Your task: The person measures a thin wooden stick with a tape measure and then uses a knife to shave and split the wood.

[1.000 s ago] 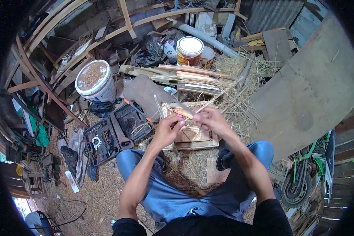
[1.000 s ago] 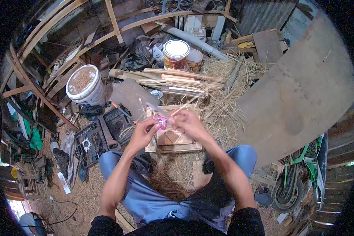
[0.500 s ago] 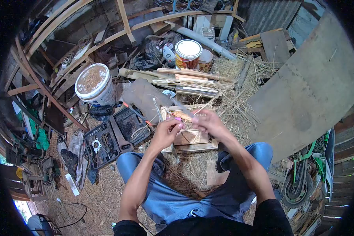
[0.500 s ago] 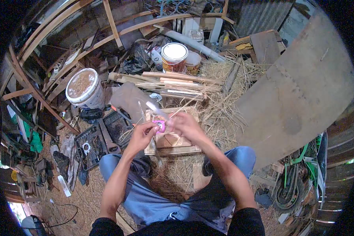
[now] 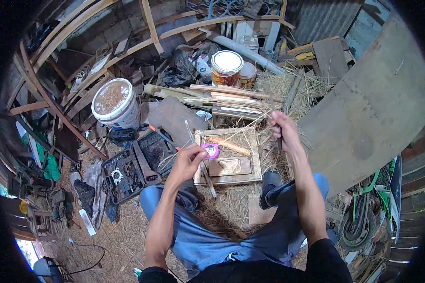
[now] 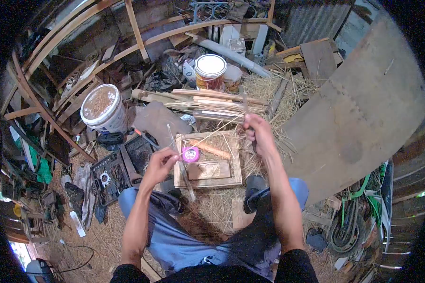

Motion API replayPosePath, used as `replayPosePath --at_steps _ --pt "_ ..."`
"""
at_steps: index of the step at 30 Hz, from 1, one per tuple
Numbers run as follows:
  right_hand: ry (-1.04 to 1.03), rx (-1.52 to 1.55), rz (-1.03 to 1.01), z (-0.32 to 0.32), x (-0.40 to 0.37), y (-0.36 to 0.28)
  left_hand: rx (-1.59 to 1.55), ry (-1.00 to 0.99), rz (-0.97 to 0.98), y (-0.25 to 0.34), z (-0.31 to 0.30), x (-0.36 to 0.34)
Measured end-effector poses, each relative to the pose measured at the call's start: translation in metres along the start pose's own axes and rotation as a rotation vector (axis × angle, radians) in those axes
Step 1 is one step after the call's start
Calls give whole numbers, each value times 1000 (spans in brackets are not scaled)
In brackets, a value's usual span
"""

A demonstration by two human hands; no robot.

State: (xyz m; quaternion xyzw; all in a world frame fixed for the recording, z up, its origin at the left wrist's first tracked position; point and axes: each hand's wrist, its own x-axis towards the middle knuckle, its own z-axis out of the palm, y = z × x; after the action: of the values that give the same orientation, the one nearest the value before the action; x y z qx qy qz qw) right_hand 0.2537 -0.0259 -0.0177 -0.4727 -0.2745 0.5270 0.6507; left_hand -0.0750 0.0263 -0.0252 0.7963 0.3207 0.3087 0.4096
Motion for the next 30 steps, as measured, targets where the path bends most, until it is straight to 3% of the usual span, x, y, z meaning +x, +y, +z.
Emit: replayPosePath --at_steps 3,6,12,16,18,20,22,24,26,28,30 --pt "-25 -254 109 47 -33 13 -3 -37 -68 3 9 4" --pt "-256 -71 244 66 -44 29 -44 -39 -10 6 17 7" --pt "-13 37 162 27 -20 10 -21 -64 -108 3 -1 2" --pt "-43 -23 102 29 -27 4 34 -58 -140 -4 1 2" --pt "-52 -198 77 40 -26 14 14 -145 -192 -4 8 2" --pt "-33 -280 13 44 -24 20 58 -170 -123 -13 15 3" --pt "-81 -248 27 40 -21 18 -81 -123 -23 -11 24 4" --pt "-129 -211 38 41 -20 16 -106 -173 -84 -8 29 4" --pt "-183 -394 62 50 -24 21 -369 -167 -259 -6 39 6" --pt "-186 -371 73 63 -34 27 -404 -169 -236 2 45 7" --pt "-279 -595 99 71 -43 27 -549 -164 -328 8 49 8"
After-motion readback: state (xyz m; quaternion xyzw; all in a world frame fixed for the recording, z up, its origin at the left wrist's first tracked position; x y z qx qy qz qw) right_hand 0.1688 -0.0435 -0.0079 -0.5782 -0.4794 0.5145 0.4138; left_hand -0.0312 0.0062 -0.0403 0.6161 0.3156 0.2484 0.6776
